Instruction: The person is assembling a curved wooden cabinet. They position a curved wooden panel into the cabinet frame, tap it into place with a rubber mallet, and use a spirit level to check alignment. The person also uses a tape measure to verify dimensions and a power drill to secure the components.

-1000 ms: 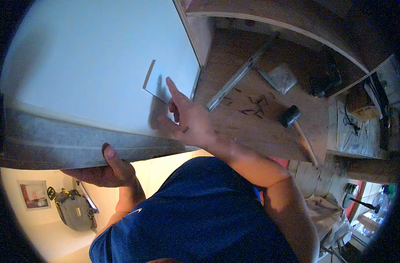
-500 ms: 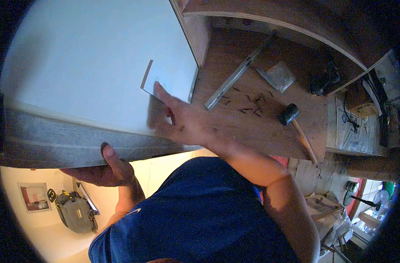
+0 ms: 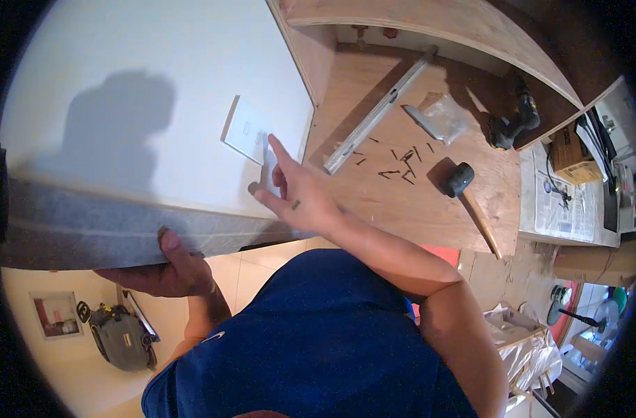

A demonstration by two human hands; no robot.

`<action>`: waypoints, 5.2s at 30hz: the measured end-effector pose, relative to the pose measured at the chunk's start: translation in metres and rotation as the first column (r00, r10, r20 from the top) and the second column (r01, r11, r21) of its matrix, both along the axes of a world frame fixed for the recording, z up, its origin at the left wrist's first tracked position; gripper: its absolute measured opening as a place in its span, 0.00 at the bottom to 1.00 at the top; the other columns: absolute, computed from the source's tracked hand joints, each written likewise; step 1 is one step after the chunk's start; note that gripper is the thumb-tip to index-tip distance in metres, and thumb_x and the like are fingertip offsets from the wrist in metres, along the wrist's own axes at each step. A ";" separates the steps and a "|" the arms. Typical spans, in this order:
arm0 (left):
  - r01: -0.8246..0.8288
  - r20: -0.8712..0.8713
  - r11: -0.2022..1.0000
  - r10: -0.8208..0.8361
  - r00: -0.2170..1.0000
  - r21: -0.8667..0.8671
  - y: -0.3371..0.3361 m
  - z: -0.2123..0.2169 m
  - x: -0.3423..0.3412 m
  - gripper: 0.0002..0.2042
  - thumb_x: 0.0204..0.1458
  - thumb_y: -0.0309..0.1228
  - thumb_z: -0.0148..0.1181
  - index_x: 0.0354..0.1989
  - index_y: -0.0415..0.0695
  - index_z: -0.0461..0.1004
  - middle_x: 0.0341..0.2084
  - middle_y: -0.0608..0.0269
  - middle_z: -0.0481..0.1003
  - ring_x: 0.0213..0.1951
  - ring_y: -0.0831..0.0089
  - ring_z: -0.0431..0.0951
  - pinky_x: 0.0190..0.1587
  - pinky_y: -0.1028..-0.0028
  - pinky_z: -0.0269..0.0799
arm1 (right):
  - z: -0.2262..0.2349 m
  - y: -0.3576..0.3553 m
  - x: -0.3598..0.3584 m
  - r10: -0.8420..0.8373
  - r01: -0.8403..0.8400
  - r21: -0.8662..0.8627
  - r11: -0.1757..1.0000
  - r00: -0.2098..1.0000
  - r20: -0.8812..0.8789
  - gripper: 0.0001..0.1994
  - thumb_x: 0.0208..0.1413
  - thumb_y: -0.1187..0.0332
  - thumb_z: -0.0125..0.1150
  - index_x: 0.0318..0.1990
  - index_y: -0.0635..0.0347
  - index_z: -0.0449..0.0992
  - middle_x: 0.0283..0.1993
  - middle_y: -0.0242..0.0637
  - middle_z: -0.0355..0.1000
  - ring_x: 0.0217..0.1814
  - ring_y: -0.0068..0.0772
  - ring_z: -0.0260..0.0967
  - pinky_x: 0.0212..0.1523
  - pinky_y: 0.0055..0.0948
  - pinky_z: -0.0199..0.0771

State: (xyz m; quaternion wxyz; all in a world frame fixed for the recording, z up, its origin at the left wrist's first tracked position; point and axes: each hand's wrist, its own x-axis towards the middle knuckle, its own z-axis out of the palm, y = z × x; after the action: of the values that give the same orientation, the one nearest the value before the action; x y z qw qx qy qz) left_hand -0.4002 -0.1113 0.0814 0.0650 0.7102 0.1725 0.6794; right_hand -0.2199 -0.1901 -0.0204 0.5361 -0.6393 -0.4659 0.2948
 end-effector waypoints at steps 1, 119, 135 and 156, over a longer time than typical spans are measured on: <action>-0.019 -0.017 1.000 0.018 1.000 -0.019 -0.001 0.002 -0.003 0.51 0.52 0.38 0.68 0.77 0.38 0.37 0.70 0.36 0.52 0.69 0.43 0.60 0.70 0.48 0.61 | 0.000 -0.001 -0.002 0.033 -0.033 -0.001 0.999 0.999 -0.019 0.48 0.59 0.62 0.70 0.79 0.61 0.42 0.36 0.37 0.66 0.32 0.29 0.65 0.36 0.30 0.72; 0.232 -0.889 0.865 -0.458 0.006 -0.445 0.137 0.081 0.572 0.39 0.51 0.59 0.68 0.66 0.43 0.71 0.55 0.45 0.78 0.57 0.55 0.78 0.59 0.63 0.71 | 0.176 -0.183 0.598 -0.043 0.510 -0.249 0.823 0.494 0.868 0.25 0.63 0.57 0.65 0.64 0.55 0.74 0.57 0.47 0.79 0.58 0.44 0.77 0.61 0.38 0.73; 0.628 0.252 0.717 -0.575 0.778 -0.304 0.055 -0.002 0.343 0.18 0.60 0.29 0.63 0.57 0.36 0.74 0.45 0.52 0.80 0.51 0.63 0.78 0.60 0.64 0.70 | 0.094 -0.319 0.364 -0.712 0.518 0.495 0.698 0.433 0.552 0.15 0.57 0.70 0.65 0.49 0.72 0.76 0.47 0.44 0.76 0.51 0.39 0.73 0.54 0.35 0.70; -0.009 -0.414 0.729 -0.378 0.828 -0.684 -0.083 -0.334 0.125 0.14 0.54 0.28 0.71 0.49 0.43 0.80 0.33 0.65 0.77 0.29 0.77 0.71 0.33 0.74 0.69 | -0.218 -0.478 0.248 -0.790 0.790 -0.076 0.608 0.612 0.038 0.11 0.64 0.68 0.63 0.48 0.67 0.78 0.38 0.29 0.74 0.37 0.17 0.66 0.40 0.20 0.68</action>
State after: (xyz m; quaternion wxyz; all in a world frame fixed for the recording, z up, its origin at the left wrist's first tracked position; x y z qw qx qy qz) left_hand -0.2748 -0.1940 -0.2531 0.3317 0.8125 0.3371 0.3409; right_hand 0.0280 -0.6679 -0.2382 0.5832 -0.8014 -0.1236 0.0476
